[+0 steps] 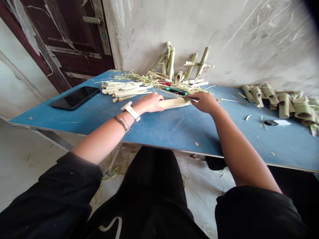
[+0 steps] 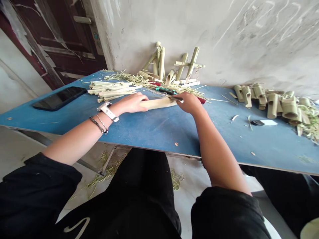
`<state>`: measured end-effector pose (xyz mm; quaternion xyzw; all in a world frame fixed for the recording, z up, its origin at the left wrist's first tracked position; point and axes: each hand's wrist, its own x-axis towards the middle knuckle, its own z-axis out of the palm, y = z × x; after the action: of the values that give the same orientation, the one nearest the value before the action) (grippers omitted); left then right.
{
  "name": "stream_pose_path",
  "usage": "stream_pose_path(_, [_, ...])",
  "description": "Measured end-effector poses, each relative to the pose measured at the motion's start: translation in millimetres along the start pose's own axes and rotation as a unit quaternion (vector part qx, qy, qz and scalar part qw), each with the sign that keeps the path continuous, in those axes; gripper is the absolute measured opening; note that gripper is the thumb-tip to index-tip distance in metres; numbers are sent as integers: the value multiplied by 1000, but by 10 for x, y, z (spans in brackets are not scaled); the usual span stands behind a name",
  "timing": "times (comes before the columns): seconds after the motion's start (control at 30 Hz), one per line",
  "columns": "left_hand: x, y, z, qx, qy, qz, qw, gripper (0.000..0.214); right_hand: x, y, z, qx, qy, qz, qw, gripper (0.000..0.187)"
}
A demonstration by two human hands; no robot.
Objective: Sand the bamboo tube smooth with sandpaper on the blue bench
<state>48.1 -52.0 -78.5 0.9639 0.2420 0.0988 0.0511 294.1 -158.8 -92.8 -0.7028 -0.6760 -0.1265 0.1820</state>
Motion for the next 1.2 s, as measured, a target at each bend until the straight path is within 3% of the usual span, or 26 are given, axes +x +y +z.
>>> stream_pose_path(0.07, [3,-1,5,1,5,-3,1000,40,10,-171,-5,48,-12,-65,997,43])
stream_pose_path(0.13, [10,-12,3,0,7,-7,1000,37,42,-413,15,137,-43,-160,977,46])
stream_pose_path(0.2, [12,-32,-9,-4,2,-10,1000,39,77,-550,41,199,-76,-206,955,47])
stream_pose_path(0.27, [8,-53,-29,-12,-3,-12,1000,45,87,-484,51,195,-76,-176,962,44])
stream_pose_path(0.37, [-5,-65,-56,-22,-10,-14,1000,52,37,-166,33,103,-24,-61,993,36])
stream_pose_path(0.43, [-9,-62,-62,-24,-15,-16,999,52,1,-50,17,58,-2,-20,998,36])
stream_pose_path(0.5, [-8,-57,-59,-26,-15,-17,999,49,1,-124,16,69,-10,-41,997,38])
stream_pose_path(0.63, [-5,-52,-56,-20,-9,-17,1000,44,65,-455,38,158,-72,-173,970,38])
stream_pose_path(0.7, [-10,-50,-65,-16,-8,-19,1000,42,72,-415,29,127,-68,-140,980,36])
stream_pose_path(0.83, [-25,-47,-92,-8,-11,-9,1000,39,-2,-5,-17,34,-14,5,999,37])
stream_pose_path(0.93, [-22,-52,-86,-9,-18,3,1000,34,-23,5,-7,37,-24,-6,999,43])
stream_pose_path(1.1, [9,-92,-24,-17,-14,13,1000,39,54,-515,70,129,-94,-117,980,51])
stream_pose_path(1.2, [25,-114,1,-23,-16,22,999,41,61,-454,55,139,-98,-90,981,49])
